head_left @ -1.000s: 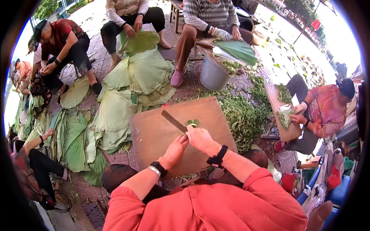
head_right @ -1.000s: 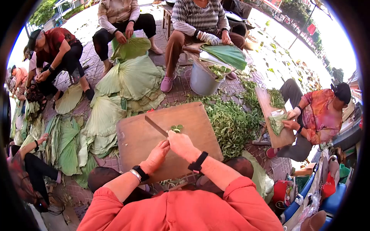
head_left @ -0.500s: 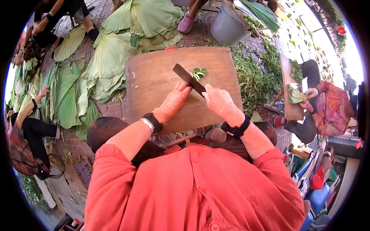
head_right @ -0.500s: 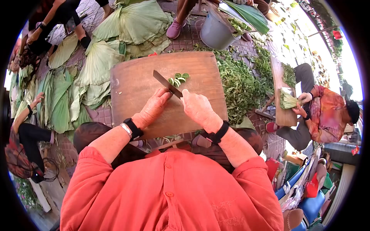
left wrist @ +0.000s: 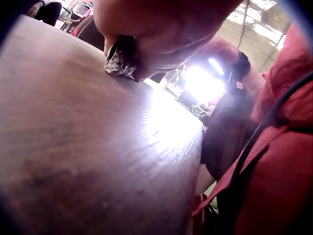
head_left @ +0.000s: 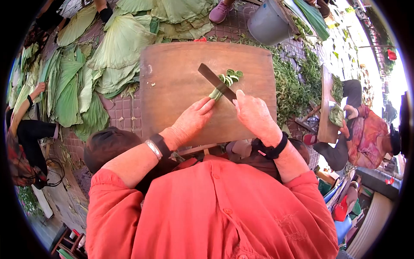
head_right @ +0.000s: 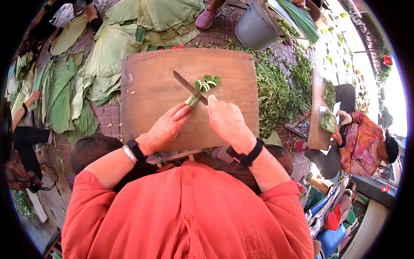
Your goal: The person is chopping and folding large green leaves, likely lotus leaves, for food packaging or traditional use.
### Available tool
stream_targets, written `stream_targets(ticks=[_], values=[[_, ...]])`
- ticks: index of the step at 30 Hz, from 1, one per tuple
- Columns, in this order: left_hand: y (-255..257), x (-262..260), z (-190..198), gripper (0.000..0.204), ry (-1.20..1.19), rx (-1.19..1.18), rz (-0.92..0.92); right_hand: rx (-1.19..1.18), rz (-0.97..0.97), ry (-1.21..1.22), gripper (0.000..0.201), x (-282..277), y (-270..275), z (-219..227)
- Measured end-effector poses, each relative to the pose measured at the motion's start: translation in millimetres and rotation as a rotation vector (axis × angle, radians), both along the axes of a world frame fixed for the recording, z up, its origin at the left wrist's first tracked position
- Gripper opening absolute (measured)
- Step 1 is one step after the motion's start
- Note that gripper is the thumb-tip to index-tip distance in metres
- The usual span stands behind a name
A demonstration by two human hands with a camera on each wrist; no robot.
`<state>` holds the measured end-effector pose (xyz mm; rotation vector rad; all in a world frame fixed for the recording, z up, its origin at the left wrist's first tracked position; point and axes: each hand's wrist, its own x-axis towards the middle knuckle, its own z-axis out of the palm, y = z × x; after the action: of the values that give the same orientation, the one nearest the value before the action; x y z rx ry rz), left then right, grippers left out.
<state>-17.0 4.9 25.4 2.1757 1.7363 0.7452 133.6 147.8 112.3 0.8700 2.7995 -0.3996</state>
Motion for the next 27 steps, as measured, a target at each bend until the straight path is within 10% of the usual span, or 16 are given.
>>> stream_targets(ticks=[27], values=[[4,-7,-9,0.042,-0.133,0.052,-0.026,-0.01,0.064,0.08,0.016,-17,3,-10]])
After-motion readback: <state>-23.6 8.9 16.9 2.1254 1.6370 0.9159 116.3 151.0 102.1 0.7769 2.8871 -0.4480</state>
